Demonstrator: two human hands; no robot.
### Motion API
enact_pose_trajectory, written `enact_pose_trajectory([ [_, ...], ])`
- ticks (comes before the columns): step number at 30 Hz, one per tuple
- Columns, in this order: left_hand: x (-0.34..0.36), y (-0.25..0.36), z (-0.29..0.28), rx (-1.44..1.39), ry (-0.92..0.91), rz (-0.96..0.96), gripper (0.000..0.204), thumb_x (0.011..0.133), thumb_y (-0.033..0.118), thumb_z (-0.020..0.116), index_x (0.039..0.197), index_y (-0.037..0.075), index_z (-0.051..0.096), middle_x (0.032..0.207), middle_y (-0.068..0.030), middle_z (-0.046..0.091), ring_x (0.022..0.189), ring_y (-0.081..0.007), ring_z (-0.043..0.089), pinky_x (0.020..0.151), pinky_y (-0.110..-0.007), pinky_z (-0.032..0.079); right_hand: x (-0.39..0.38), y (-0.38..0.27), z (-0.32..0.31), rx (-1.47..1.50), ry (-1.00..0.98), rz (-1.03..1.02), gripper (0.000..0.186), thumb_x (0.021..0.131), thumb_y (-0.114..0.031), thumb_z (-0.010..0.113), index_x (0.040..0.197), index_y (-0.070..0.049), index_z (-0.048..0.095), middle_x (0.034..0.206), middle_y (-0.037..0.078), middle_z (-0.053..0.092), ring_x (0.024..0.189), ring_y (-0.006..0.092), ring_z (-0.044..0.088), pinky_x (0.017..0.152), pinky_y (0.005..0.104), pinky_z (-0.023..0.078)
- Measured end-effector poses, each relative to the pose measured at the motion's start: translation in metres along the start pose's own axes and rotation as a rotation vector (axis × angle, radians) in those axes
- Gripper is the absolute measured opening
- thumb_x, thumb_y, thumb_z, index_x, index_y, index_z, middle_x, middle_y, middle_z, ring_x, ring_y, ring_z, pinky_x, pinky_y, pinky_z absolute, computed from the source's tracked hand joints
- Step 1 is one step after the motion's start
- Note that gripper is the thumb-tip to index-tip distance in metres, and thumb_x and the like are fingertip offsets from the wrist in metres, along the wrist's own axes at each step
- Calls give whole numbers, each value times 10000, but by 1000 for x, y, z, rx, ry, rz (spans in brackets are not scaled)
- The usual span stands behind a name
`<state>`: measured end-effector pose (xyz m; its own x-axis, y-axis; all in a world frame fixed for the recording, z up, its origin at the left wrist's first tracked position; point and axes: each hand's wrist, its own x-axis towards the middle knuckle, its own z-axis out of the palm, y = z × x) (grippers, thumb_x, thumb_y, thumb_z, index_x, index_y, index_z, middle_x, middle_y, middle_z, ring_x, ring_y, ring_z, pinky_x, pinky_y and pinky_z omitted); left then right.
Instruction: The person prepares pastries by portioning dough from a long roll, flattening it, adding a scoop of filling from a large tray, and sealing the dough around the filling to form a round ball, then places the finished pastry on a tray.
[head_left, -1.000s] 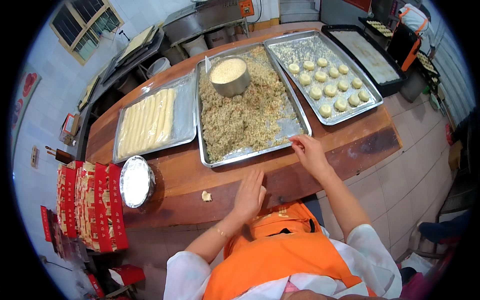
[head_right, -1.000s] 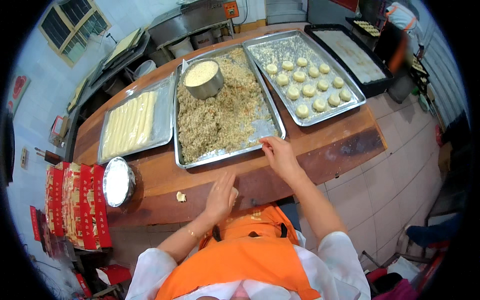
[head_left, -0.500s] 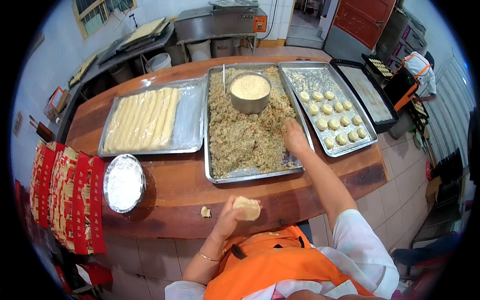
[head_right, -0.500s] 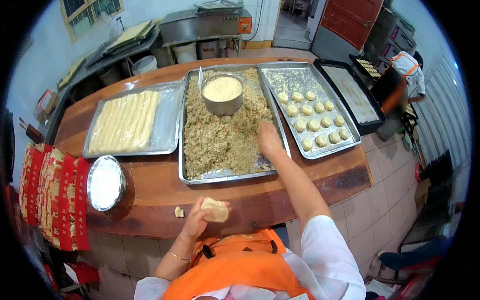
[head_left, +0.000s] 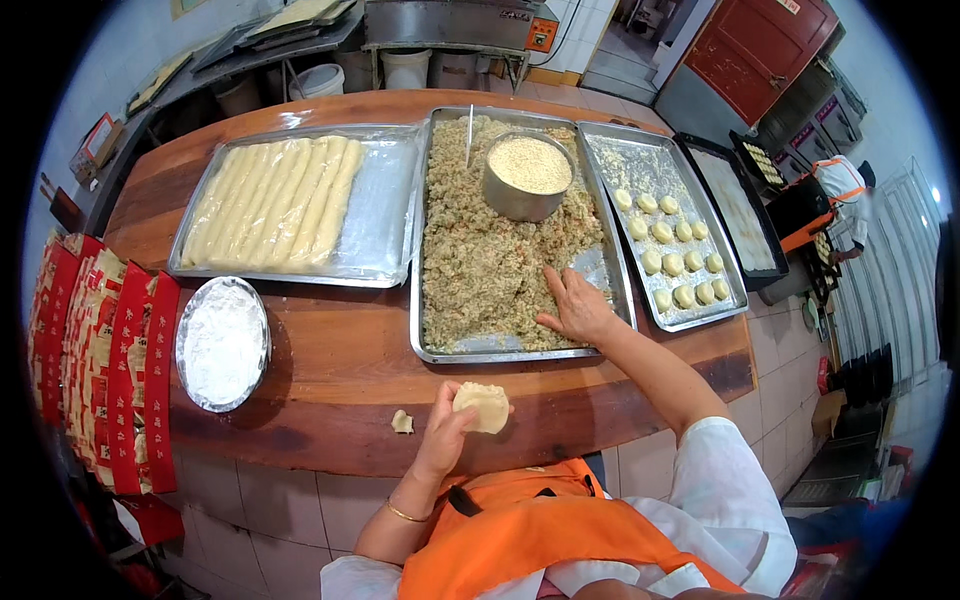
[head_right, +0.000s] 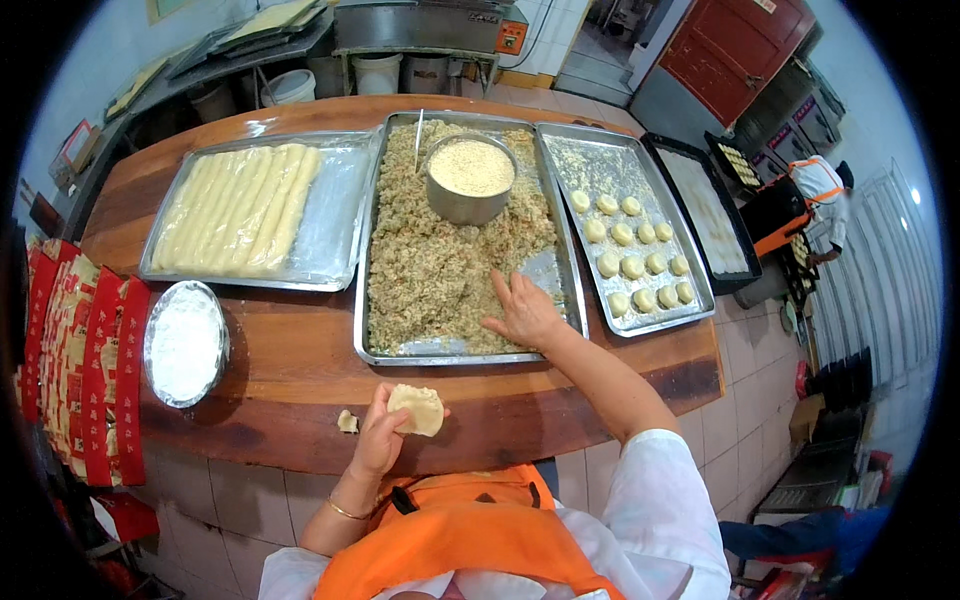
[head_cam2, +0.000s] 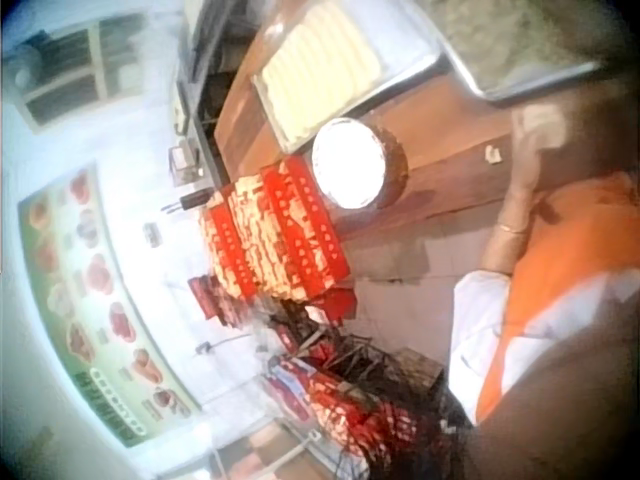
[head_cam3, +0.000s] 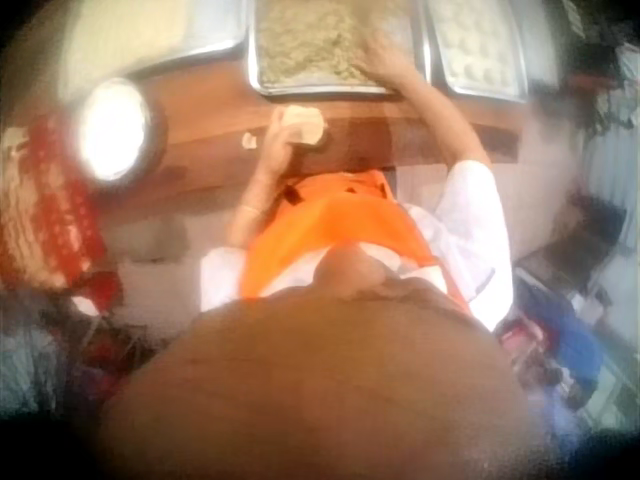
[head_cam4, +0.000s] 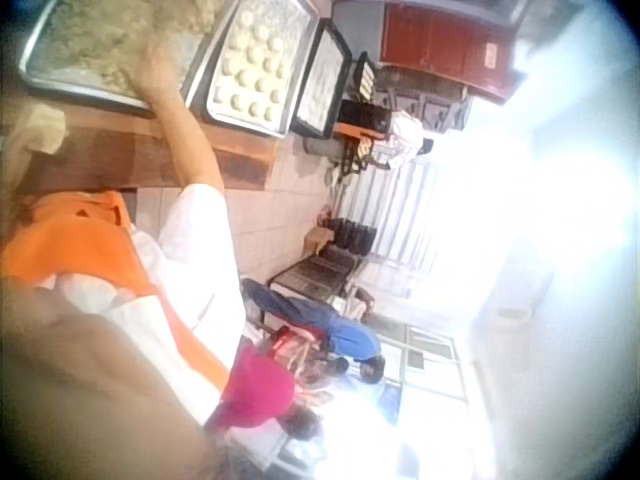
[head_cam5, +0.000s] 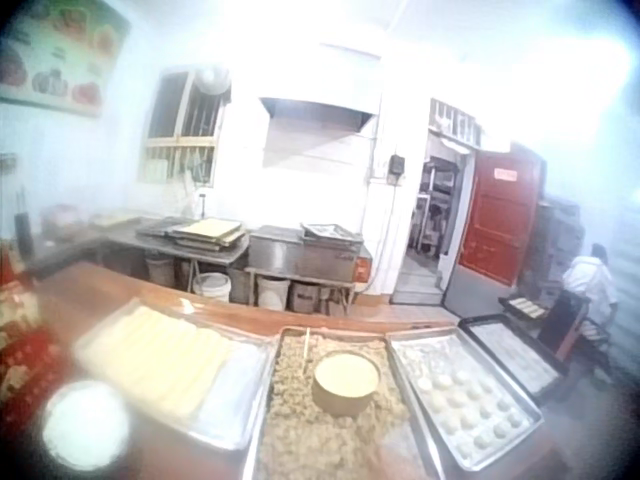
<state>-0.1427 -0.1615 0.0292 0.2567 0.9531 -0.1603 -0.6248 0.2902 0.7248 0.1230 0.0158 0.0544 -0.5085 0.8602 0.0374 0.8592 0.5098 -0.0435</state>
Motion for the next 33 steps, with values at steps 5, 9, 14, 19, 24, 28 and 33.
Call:
enact_pose_trajectory([
  [5, 5, 5, 12, -71, -10, -4, 222, 939, 35, 438, 1143, 15, 353, 1194, -246, 607, 1085, -387, 665, 956, -454, 535, 14, 31, 39, -37, -6, -90, 361, 921, -329, 644, 1090, -34, 521, 955, 209, 583, 821, 371, 662, 655, 469, 547],
  [9, 9, 7, 21, -73, -20, -19, 213, 930, 29, 432, 1130, 10, 361, 1182, -241, 610, 1064, -371, 677, 942, -438, 542, 17, 39, 47, 15, 24, -132, 209, 928, -244, 617, 972, -54, 540, 815, 208, 582, 732, 374, 668, 614, 484, 539],
  [14, 14, 6, 34, -130, -26, -7, 216, 927, 23, 441, 1130, 11, 370, 1168, -242, 613, 1054, -388, 678, 933, -445, 544, 17, 55, 71, 431, 371, 210, 173, 963, -239, 559, 972, -66, 559, 751, 178, 598, 576, 311, 582, 524, 419, 479],
  [19, 13, 8, 32, -123, -12, 26, 218, 928, 23, 455, 1130, 18, 371, 1169, -235, 614, 1048, -391, 679, 927, -441, 544, 18, 34, 22, 2036, 129, 713, 265, 1055, -343, 466, 1091, -116, 598, 883, 19, 623, 550, 63, 404, 453, 229, 292],
  [24, 14, 4, 35, -148, -8, 41, 216, 929, 26, 465, 1125, 24, 374, 1151, -222, 617, 1022, -393, 684, 918, -448, 548, 14, 27, 18, 1854, 202, 556, 370, 1053, -436, 471, 874, -132, 581, 751, -31, 564, 462, 59, 332, 447, 210, 271],
  [28, 11, 8, 42, -162, -20, 37, 210, 927, 28, 470, 1116, 25, 379, 1136, -224, 619, 1010, -403, 685, 908, -459, 553, 19, 30, 36, 1499, 333, 570, 477, 1015, -500, 528, 702, -141, 515, 568, -37, 466, 457, 62, 388, 416, 236, 269],
  [33, 8, 10, 46, -143, -8, 24, 204, 927, 35, 478, 1107, 23, 381, 1131, -234, 618, 1014, -413, 683, 902, -461, 557, 20, 27, 32, 1437, 383, 538, 498, 1016, -503, 524, 675, -143, 483, 553, -34, 454, 445, 65, 393, 401, 253, 259],
])
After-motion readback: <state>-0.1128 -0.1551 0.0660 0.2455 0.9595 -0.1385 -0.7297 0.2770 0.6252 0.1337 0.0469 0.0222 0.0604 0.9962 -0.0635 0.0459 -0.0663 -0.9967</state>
